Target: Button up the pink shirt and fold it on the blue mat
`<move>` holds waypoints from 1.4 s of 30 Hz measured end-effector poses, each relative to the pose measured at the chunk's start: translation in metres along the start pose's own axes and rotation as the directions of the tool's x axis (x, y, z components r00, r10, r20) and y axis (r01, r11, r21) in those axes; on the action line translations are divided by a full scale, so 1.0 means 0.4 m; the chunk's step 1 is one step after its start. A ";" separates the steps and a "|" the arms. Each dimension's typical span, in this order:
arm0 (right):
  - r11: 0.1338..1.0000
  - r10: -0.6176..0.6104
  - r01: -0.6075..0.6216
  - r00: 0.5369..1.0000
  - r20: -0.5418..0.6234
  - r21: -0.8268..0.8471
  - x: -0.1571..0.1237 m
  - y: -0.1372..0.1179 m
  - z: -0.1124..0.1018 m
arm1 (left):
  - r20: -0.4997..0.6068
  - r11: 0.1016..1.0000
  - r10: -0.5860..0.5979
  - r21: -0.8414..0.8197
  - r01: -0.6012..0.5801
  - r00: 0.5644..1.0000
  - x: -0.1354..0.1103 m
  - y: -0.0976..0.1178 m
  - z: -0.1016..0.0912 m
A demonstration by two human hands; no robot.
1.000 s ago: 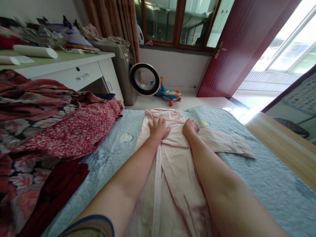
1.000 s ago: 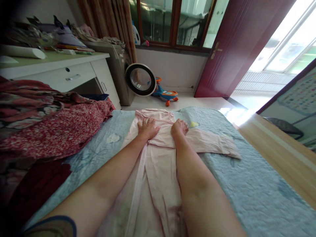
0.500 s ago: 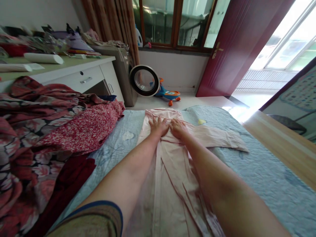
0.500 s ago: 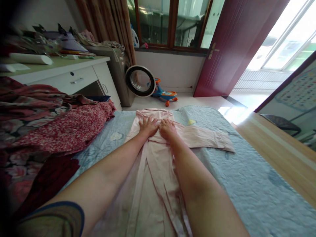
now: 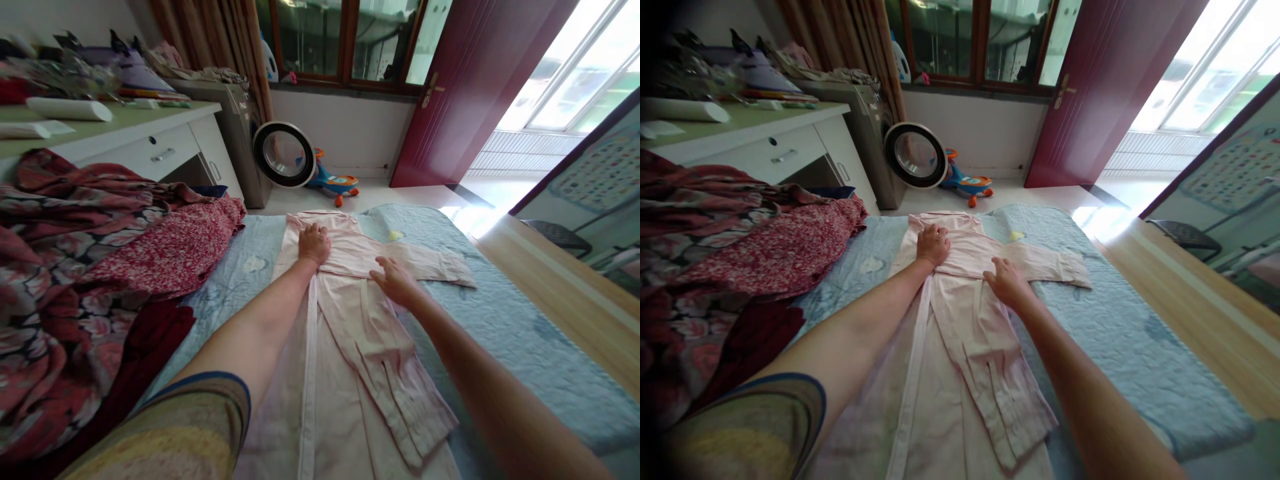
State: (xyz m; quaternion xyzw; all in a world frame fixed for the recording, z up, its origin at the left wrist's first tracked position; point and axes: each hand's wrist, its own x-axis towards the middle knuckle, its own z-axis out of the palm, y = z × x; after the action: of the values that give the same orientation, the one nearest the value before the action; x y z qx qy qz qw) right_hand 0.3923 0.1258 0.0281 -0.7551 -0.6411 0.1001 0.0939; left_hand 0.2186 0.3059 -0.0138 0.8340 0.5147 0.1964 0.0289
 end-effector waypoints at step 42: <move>0.923 -0.308 0.300 0.951 -0.005 0.240 -0.520 -0.032 -0.055 | 0.296 0.848 0.529 -0.173 -0.500 0.795 -0.554 0.147 -0.204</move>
State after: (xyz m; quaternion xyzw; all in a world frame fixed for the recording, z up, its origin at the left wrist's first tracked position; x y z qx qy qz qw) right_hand 0.3533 -0.0776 0.0589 -0.6281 -0.7353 0.1726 0.1874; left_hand 0.1522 0.0732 0.0101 0.9612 0.2470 0.0754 0.0967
